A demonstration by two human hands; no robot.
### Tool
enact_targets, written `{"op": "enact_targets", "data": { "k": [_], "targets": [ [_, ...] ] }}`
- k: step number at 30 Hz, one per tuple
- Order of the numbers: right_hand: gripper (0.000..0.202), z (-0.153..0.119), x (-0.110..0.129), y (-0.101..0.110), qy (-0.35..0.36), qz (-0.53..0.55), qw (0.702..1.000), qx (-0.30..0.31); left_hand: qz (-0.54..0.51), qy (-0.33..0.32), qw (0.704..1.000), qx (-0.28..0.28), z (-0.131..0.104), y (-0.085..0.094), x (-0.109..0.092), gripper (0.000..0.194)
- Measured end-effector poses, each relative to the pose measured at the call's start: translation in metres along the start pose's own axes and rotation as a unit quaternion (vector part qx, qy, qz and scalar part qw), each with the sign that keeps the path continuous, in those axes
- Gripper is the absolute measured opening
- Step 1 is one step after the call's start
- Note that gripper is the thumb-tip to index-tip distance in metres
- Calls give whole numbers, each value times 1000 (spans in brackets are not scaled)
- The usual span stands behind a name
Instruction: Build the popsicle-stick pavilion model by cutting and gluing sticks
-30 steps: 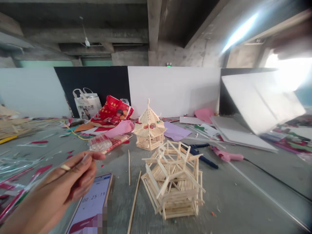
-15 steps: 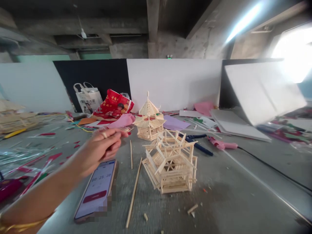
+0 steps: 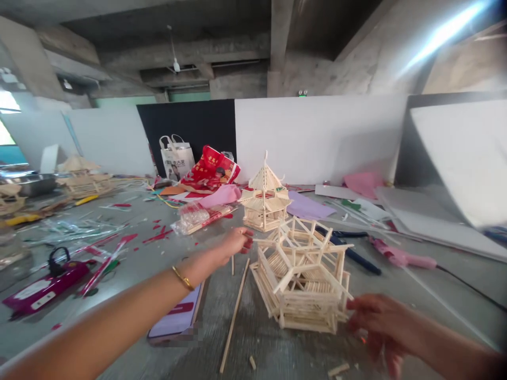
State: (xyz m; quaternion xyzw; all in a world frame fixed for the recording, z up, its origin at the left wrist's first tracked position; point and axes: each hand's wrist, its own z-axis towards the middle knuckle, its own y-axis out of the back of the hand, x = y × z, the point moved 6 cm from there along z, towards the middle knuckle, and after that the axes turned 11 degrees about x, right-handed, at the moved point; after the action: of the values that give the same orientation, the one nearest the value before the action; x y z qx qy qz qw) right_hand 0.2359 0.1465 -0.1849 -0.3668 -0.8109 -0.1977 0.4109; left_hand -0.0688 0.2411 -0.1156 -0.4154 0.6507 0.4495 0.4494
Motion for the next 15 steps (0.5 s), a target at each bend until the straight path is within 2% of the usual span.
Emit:
{"op": "enact_targets", "data": {
  "k": [3,6,11,15],
  "targets": [
    [36,14,7,-6,30,31,999,30,-16,25,998,48,-1,-12,14,13],
    [28,13,19,-6,53,37,997,36,-20,28,994,101,-8,-22,18,10],
    [13,9,36,-3,71,10,997,-18,-23,18,993,111,-21,-31,19,18],
    [16,15,34,9,87,-16,993,-79,-19,12,994,104,-36,-44,23,17]
  ]
}}
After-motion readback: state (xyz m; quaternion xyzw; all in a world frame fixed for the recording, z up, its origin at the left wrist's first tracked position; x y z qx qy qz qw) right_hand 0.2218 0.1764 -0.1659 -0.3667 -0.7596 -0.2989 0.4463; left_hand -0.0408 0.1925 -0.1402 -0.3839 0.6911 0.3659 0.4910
